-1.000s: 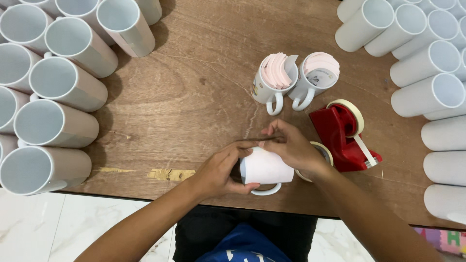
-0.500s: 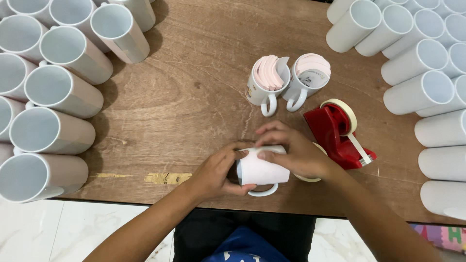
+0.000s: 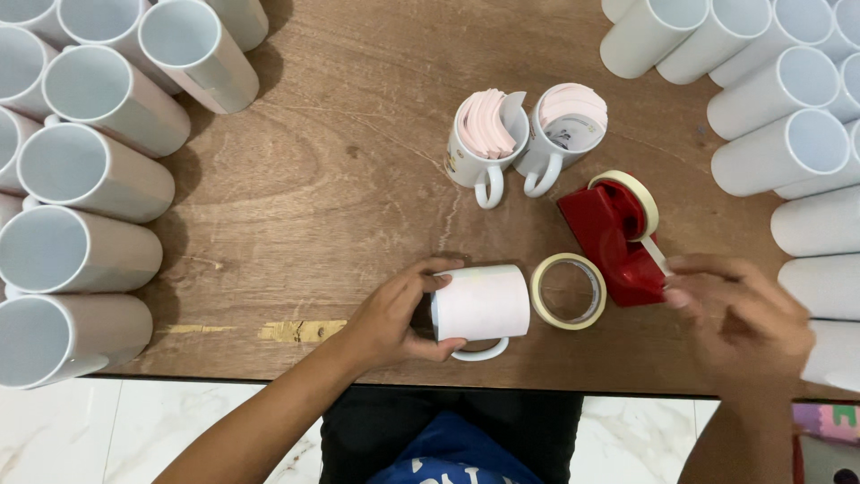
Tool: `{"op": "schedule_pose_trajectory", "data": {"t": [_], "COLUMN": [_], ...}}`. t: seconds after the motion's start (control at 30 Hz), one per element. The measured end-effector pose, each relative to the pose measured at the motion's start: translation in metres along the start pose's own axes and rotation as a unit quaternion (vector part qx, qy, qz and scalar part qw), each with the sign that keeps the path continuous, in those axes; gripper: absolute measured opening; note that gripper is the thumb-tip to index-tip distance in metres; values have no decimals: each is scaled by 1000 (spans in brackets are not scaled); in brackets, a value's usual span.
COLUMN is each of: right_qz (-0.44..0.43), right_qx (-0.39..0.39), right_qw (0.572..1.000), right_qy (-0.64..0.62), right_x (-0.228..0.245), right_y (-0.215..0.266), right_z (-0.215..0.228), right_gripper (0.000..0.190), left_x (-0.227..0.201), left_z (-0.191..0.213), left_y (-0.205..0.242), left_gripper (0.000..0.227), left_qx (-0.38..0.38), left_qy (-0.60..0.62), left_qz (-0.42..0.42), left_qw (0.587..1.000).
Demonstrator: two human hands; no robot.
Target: The person repeatedly applies a strip of clear adhesive tape around the body of white ceramic mugs. They pick up a mug, wrap the tape, smooth it down, and place the mug back in a stack. This process is repeated for several mugs.
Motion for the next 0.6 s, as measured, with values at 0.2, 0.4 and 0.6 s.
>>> {"op": "schedule_pose_trajectory", "data": {"t": [0.2, 0.4, 0.6], "right_qz": [-122, -86, -114], "right_qx": [-68, 16, -4], "right_qw": [990, 996, 983], "right_qy": [29, 24, -146], "right_x": [-71, -12, 4], "right_y": [25, 42, 58], "right_z": [33, -43, -110], "right_gripper": [5, 28, 41], "left_x": [1, 1, 5], "left_z": [-1, -1, -6], "left_y": [-1, -2, 2], "left_gripper": [63, 64, 67], "left_qx": [9, 14, 26], "left_qy": [1, -1, 14], "left_qz": [8, 4, 14], "left_qw": [1000, 1000, 999]}}
Point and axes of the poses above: each hand's wrist, its own y-axis away from the middle knuckle, its own z-axis out of the back of the hand, x = y × z, the point moved 9 cm from there along -y, towards the middle knuckle, and after that the axes turned 8 degrees about -z, right-handed, at the moved point
